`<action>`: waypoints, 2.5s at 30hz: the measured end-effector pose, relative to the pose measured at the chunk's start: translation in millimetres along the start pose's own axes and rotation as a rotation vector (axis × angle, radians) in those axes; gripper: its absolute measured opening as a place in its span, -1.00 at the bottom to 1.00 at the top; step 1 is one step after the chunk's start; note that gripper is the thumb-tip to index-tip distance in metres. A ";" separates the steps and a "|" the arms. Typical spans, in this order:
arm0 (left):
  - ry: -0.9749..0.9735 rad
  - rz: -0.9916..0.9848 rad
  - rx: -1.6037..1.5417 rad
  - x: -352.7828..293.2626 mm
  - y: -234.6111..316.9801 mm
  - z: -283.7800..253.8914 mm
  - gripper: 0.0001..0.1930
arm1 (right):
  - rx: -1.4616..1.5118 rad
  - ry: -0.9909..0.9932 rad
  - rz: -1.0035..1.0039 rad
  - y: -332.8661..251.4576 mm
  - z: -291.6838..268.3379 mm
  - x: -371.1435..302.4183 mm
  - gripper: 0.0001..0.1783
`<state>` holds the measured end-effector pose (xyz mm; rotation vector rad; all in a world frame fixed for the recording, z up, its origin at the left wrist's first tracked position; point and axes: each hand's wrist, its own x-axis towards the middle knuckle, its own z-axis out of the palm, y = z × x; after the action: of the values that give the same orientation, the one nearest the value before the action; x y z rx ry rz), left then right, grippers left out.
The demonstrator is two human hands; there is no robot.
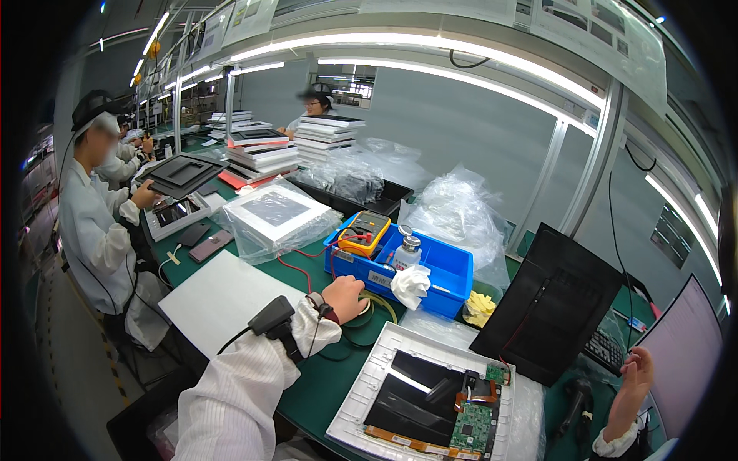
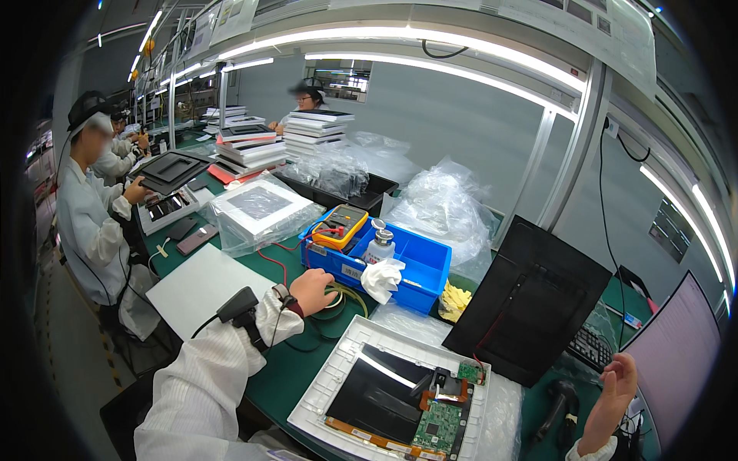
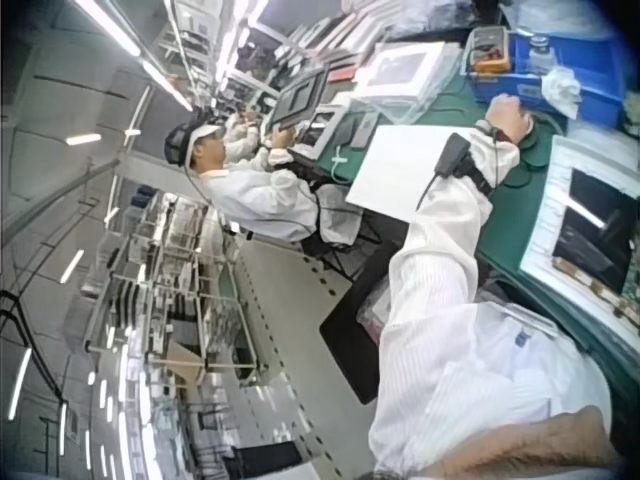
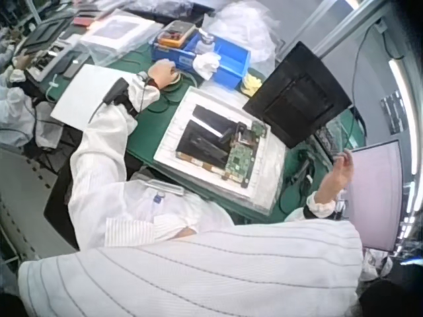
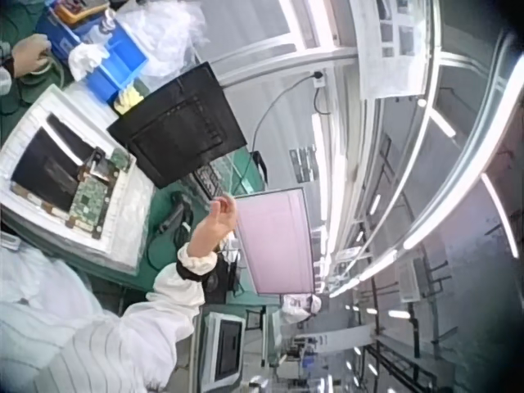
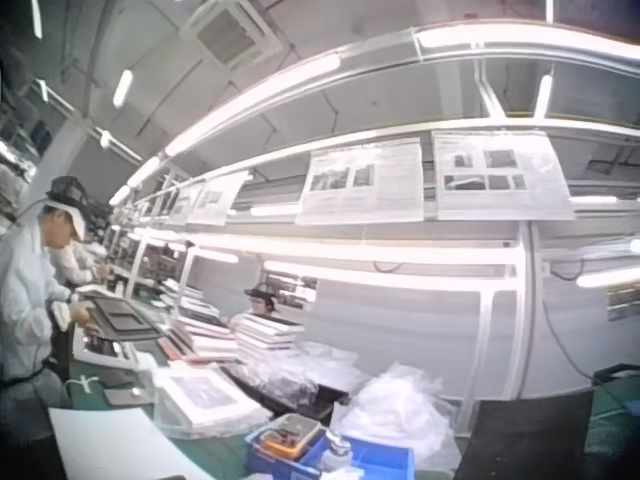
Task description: Peeling protective film from a display and connecting a circuit board to an electronic device assembly.
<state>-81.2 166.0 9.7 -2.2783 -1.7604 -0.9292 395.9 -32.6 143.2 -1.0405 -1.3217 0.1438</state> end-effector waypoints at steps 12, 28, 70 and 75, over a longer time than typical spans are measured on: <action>0.007 0.016 0.013 -0.2 -1.2 -7.3 -0.92 | 0.096 -0.217 0.067 -36.3 49.1 -23.1 -0.68; 0.353 0.162 -0.741 30.0 95.5 -75.7 -0.88 | 0.272 -0.732 0.265 -20.5 123.8 -43.9 -0.83; -0.431 0.640 -0.647 -40.2 230.6 -46.8 -0.61 | 0.185 -0.657 0.412 12.6 108.3 -63.4 -0.88; -0.533 0.599 -0.832 -45.5 226.9 -31.9 -0.83 | 0.130 -0.665 0.252 16.9 99.0 -78.1 -0.91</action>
<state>106.3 41.5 72.3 -3.5372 -0.6637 -1.1047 296.9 -18.5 64.7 -1.0865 -1.7352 0.8108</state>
